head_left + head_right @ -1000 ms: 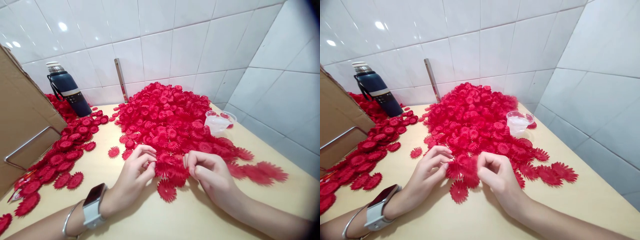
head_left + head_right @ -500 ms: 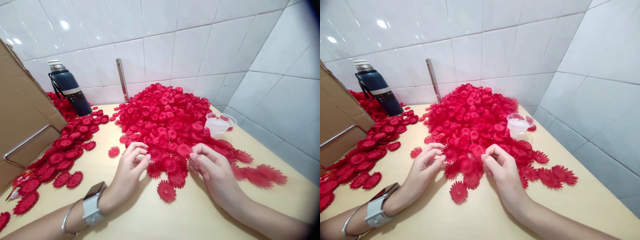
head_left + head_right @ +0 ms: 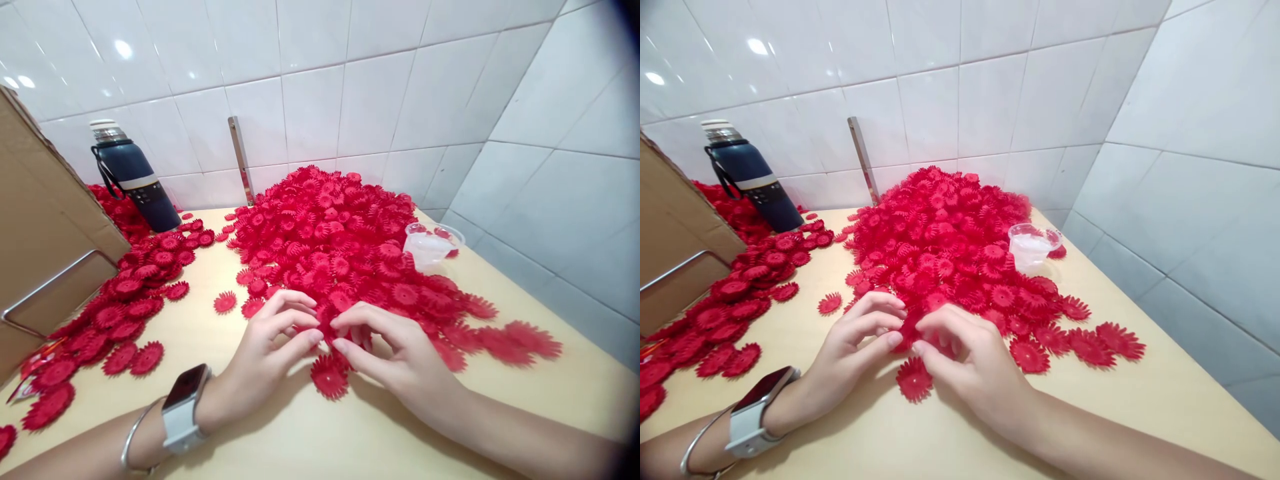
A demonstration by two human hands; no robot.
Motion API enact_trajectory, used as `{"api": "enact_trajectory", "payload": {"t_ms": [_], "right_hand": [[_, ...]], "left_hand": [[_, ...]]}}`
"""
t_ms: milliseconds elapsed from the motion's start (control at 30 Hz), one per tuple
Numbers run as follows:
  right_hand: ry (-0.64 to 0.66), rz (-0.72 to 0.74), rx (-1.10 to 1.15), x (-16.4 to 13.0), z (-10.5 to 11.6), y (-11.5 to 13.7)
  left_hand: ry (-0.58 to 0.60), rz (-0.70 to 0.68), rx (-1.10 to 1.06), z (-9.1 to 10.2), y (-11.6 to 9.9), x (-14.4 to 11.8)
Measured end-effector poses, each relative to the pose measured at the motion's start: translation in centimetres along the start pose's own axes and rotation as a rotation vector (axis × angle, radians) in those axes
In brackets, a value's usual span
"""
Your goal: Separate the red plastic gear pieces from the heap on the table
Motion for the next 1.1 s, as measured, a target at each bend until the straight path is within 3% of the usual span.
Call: {"api": "enact_trajectory", "payload": {"t_ms": [267, 533, 800, 967, 1100], "right_hand": [[0.022, -0.066, 0.096, 0.1, -0.1, -0.6], [0.067, -0.081, 0.162, 0.2, -0.5, -0.7], [0.113, -0.031, 0.188, 0.3, -0.6, -0.4], [0.156, -0.057, 0.353, 0.3, -0.8, -0.6], [0.133, -0.073, 0.345, 0.3, -0.7, -0.8]], "left_hand": [[0.093, -0.014, -0.092, -0.6, 0.0, 0.3], [0.137, -0.003, -0.046, -1.0, -0.1, -0.1], [0.133, -0.009, -0.019, -1.1, -0.3, -0.1], [0.101, -0.010, -0.060, -0.9, -0.1, 0.0], [0.114, 0.015, -0.099, -1.0, 0.3, -0.1]]}}
Point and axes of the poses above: each hand's wrist, its own x-axis towards the middle knuckle, its own z-axis out of the back of the hand, y = z × x, the point moved 7 cm from there along x, towards the middle knuckle, and after that the axes turned 12 degrees about y, right-handed, at the moved point
